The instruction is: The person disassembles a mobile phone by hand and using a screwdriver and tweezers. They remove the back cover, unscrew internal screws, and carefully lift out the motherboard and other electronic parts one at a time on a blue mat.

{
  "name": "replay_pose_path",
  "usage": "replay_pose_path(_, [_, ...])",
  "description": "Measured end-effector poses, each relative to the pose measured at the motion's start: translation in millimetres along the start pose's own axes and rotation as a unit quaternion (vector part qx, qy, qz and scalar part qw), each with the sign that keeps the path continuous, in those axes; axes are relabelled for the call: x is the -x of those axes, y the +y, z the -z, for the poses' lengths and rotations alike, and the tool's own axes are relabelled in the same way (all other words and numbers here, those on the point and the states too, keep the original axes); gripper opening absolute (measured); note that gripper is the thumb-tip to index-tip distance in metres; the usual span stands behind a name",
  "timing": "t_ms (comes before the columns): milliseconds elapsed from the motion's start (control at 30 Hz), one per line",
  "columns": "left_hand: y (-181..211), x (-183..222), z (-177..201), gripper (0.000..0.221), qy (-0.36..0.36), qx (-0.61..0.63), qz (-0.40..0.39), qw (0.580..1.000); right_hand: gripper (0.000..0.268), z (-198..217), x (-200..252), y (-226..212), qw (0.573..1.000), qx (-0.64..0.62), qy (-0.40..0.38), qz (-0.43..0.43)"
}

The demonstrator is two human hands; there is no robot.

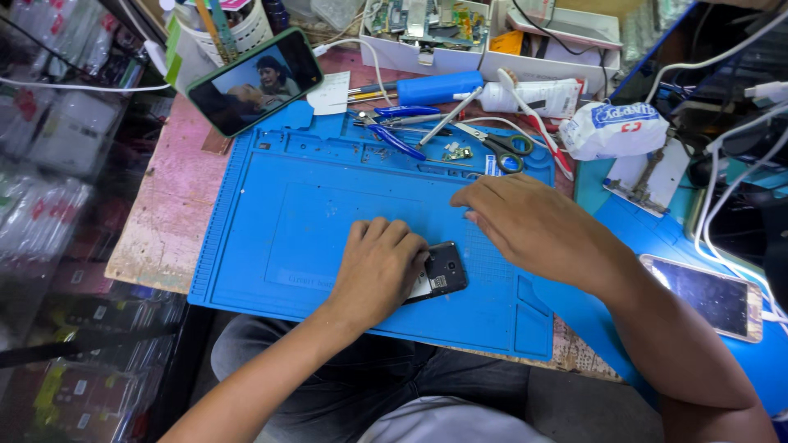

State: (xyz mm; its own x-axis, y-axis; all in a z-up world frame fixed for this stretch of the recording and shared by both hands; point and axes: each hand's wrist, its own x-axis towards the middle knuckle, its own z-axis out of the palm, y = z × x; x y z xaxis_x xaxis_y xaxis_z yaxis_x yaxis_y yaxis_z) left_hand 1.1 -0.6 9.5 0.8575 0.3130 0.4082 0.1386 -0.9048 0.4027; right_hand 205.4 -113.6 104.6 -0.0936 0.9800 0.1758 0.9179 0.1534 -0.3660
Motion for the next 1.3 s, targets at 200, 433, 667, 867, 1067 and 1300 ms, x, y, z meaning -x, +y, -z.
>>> replay_pose_path(200, [-13.3,-14.0,-2.5,0.013,0.014,-0.057,-0.006,0.998,0.022,-13.5,-0.8,8.8,0.989,0.112,0.025,-0.095])
replay_pose_path(433, [-62.7,-61.8,-10.2,0.017,0.083,-0.082,0.029,0.993,0.023,-14.1,-3.6,2.7,0.989,0.107,0.033,-0.095])
replay_pose_path(667, [-9.0,-3.9,12.2,0.044,0.015,0.012,0.018,1.000,0.018,-5.8,1.7,7.2,0.995,0.056,0.006,-0.084])
replay_pose_path(867, [2.9,22.1,28.5,0.077,-0.005,0.045,0.000,0.999,0.026,-13.7,-3.0,3.6,0.989,0.105,0.026,-0.096])
replay_pose_path(1067, [-10.9,20.5,23.6,0.073,-0.037,0.049,0.035,0.998,0.026,-14.5,-6.3,9.2,0.990,0.100,0.061,-0.075])
replay_pose_path(1300, [-7.0,19.8,20.7,0.050,-0.025,-0.006,-0.017,1.000,0.022,-25.7,-0.1,10.4,0.989,0.026,0.138,-0.047])
